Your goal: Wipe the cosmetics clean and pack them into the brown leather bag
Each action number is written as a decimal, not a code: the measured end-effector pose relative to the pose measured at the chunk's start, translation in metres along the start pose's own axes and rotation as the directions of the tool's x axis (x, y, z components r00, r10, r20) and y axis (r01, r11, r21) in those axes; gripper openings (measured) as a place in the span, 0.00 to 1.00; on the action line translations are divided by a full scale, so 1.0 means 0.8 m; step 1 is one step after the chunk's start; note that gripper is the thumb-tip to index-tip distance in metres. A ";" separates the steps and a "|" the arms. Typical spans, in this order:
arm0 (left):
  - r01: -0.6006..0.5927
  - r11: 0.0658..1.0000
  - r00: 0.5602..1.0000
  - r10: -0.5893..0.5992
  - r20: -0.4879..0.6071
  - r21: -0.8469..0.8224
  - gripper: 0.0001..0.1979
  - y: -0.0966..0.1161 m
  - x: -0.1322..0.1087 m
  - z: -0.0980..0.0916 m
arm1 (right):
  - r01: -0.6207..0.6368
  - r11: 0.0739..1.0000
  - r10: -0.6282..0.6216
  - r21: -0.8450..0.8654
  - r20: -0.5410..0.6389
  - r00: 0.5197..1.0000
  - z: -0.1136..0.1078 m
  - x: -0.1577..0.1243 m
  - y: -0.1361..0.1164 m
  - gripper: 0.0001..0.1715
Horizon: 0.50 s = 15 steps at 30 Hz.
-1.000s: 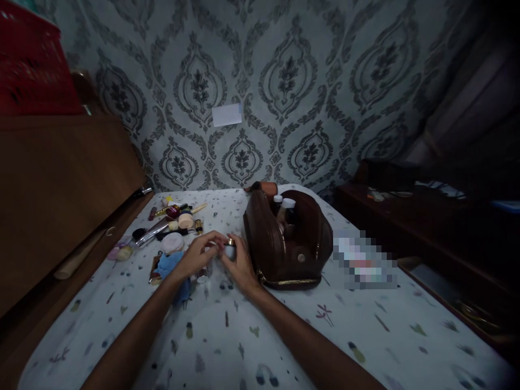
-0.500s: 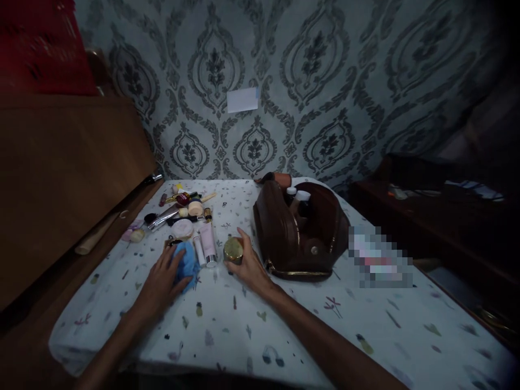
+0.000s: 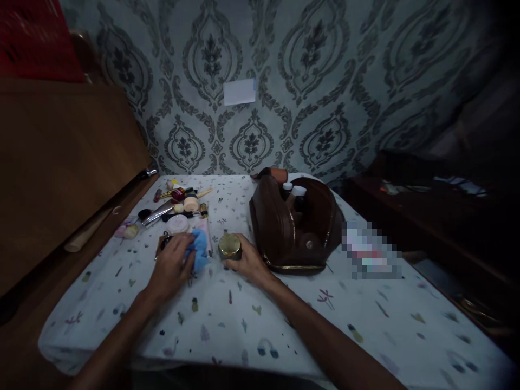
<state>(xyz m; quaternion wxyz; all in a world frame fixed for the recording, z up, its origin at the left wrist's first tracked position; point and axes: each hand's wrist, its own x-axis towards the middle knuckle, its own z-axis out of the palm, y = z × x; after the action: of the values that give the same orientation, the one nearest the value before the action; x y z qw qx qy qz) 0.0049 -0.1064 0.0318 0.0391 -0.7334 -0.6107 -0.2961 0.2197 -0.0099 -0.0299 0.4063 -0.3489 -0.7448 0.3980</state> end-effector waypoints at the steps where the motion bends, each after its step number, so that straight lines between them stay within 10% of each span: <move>1: -0.070 0.997 0.995 0.072 0.065 -0.033 0.17 0.011 0.011 0.005 | 0.033 0.999 -0.033 0.014 0.016 0.999 0.001 -0.001 -0.001 0.30; 5: -0.280 0.952 0.911 0.304 0.278 -0.125 0.25 0.045 0.047 0.038 | 0.147 0.989 -0.147 -0.031 0.007 0.989 0.003 -0.004 -0.002 0.19; 15: -0.116 0.992 0.980 0.122 0.159 -0.052 0.11 0.062 0.061 0.079 | 0.127 0.980 -0.136 -0.153 -0.047 0.990 0.002 -0.004 -0.005 0.14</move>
<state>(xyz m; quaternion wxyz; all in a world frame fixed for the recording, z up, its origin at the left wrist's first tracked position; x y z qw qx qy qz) 0.0788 -0.0500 0.0185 -0.0087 -0.7909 -0.5604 -0.2456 0.2189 -0.0147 -0.0278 0.4256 -0.3398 -0.7820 0.3032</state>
